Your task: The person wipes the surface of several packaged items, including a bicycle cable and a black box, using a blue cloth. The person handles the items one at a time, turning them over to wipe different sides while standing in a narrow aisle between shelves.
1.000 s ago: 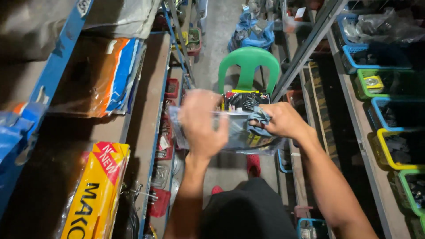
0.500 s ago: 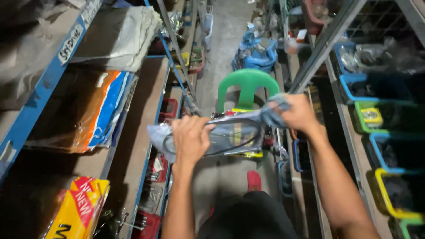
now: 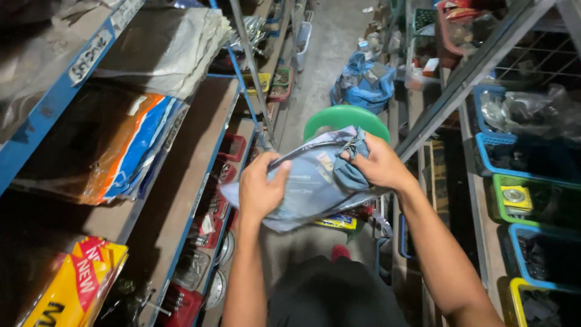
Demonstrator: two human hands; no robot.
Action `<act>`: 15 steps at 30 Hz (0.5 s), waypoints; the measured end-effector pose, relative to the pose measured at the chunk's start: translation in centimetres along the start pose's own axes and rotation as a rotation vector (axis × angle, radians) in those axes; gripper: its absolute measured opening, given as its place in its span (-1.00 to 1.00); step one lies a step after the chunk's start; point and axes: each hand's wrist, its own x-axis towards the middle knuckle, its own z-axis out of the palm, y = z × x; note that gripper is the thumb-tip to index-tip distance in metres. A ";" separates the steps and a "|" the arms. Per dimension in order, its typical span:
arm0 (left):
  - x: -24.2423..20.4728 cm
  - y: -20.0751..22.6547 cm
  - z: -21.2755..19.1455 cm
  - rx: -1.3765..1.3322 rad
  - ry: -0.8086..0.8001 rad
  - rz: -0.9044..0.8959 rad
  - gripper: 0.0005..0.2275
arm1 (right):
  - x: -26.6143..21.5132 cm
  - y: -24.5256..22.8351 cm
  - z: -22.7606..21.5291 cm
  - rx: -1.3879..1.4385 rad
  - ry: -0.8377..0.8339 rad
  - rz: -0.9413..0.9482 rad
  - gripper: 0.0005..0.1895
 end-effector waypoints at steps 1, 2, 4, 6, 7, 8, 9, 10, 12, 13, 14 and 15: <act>0.1 1.3 -0.4 -0.059 -0.029 0.016 -0.87 | 0.0 -0.1 0.3 -0.010 -0.027 -0.022 -0.84; 0.3 2.6 -0.8 -0.117 -0.057 0.033 -0.84 | 0.0 -0.3 0.7 -0.020 -0.054 -0.045 -0.82; 0.4 3.4 -0.6 -0.149 -0.110 0.000 -0.84 | 0.0 -2.2 2.4 -0.077 -0.117 -0.040 -0.83; 0.2 3.3 -0.4 -0.181 -0.169 -0.027 -0.83 | -0.2 -3.6 3.4 -0.135 -0.172 -0.036 -0.80; -0.1 2.5 -0.4 -0.177 -0.128 -0.017 -0.90 | -0.3 -4.1 3.7 -0.163 -0.175 -0.030 -0.77; -0.3 1.8 -0.5 -0.173 -0.088 -0.007 -0.93 | -0.3 -4.5 4.0 -0.191 -0.179 -0.023 -0.74; -0.5 1.5 -0.9 -0.169 -0.095 -0.002 -0.93 | -0.6 -4.2 4.1 -0.186 -0.170 -0.022 -0.74; -0.8 1.1 -1.4 -0.178 -0.043 0.002 -0.94 | -0.9 -3.8 4.4 -0.201 -0.179 -0.013 -0.72; -2.6 0.5 -2.4 -0.187 -0.005 -0.019 -0.93 | -2.5 -5.0 5.4 -0.203 -0.200 0.019 -0.71; -2.9 0.1 -2.8 -0.187 0.032 -0.011 -0.93 | -2.5 -6.7 5.8 -0.203 -0.200 0.040 -0.68; -3.2 -0.3 -3.2 -0.187 0.068 -0.004 -0.93 | -2.5 -8.3 6.2 -0.203 -0.200 0.060 -0.65; -3.7 -0.6 -3.8 -0.187 0.058 -0.010 -0.93 | -3.3 -7.3 6.6 -0.197 -0.199 0.071 -0.65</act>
